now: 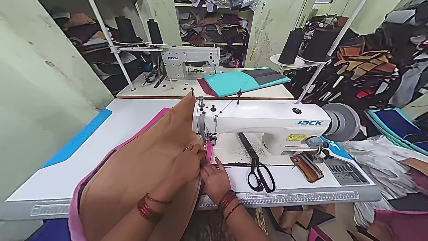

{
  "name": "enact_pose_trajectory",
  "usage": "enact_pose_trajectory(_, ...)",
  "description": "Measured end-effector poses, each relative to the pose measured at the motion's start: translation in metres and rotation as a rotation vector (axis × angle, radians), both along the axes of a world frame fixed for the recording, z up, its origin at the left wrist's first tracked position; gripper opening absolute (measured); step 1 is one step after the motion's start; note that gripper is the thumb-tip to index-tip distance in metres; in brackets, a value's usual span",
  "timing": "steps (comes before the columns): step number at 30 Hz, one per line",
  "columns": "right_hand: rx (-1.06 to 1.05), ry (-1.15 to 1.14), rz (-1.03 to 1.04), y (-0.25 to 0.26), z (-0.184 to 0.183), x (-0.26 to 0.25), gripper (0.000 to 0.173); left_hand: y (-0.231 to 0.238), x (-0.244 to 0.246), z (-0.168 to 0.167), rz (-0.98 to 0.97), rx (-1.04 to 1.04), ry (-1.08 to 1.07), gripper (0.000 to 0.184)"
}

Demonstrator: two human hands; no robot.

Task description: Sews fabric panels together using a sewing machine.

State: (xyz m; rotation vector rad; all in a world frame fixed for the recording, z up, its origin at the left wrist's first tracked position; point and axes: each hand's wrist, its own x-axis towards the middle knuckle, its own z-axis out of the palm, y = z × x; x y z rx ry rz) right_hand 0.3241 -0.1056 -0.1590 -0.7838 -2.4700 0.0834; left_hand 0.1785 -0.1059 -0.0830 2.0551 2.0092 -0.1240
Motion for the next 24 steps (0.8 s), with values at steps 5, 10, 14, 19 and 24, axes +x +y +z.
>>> enact_pose_trajectory(5,-0.146,0.014,-0.025,0.013,0.005,-0.003,0.025,0.011,-0.001,0.0,0.0,-0.005,0.012,0.039)
enact_pose_trajectory(10,-0.278,-0.069,-0.044,0.024,0.016,-0.007,0.031,0.009,-0.006,-0.004,-0.004,0.003,0.015,0.036)
enact_pose_trajectory(14,-0.375,-0.136,-0.072,0.036,0.022,-0.011,0.035,0.02,-0.006,-0.005,0.004,0.007,0.035,0.036)
enact_pose_trajectory(19,-0.382,-0.165,-0.11,0.046,0.024,-0.019,0.037,0.029,-0.008,-0.009,0.019,0.006,0.0,0.038)
enact_pose_trajectory(24,-0.409,-0.211,-0.124,0.049,0.024,-0.025,0.04,0.02,-0.013,-0.009,0.101,0.128,-0.153,0.038)
